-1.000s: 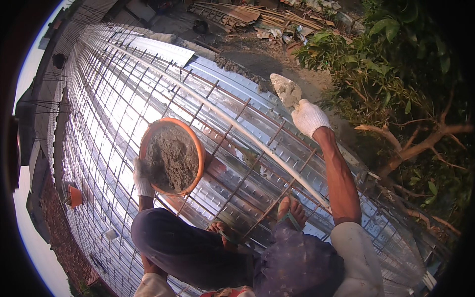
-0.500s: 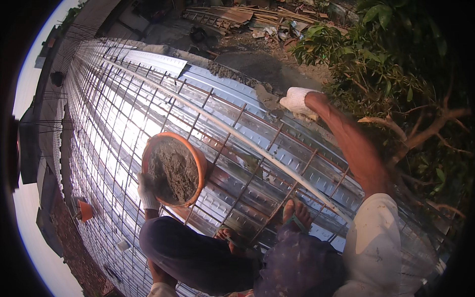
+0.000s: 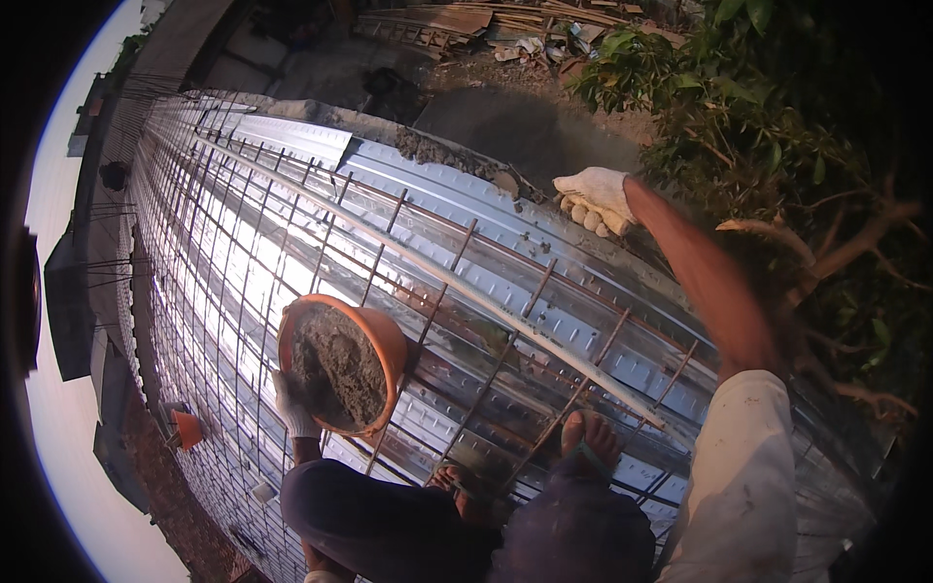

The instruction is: The person applies mortar to the edge of a roof structure using a trowel. They scoop the mixture from a bucket and spread it onto the metal grid and corrugated sheets along the edge.

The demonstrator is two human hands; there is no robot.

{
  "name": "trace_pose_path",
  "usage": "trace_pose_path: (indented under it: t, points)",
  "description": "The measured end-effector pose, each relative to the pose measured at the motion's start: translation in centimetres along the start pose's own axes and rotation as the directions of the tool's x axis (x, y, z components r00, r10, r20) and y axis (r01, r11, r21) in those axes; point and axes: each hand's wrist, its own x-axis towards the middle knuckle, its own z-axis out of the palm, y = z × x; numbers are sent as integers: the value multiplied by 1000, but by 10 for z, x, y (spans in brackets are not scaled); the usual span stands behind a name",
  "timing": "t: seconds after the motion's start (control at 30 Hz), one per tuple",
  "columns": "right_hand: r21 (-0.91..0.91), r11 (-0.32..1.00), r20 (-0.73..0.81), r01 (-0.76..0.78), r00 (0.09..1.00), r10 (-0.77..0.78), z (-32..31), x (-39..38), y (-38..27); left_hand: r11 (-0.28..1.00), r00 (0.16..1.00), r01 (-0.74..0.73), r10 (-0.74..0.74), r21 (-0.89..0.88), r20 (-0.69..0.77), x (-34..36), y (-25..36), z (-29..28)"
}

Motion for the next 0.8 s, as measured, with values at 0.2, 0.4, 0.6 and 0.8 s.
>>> trace_pose_path:
  t: [0.2, 0.4, 0.6, 0.8]
  points:
    - [-395, 919, -215, 8, 971, -101, 55, 33, -41, 994, 998, -8, 14, 110, -58, -12, 10, 20]
    - [-724, 687, -234, -68, 960, -152, 41, 3, -26, 986, 991, -29, 49, 162, -123, -4, 5, 4]
    - [-532, 835, -245, -140, 970, 7, 9, -90, 6, 993, 996, -54, 61, 107, -71, 4, 1, -7]
    - [74, 985, -134, -154, 978, 162, -40, -66, 32, 994, 997, -34, 41, 106, -59, 2, -1, 4]
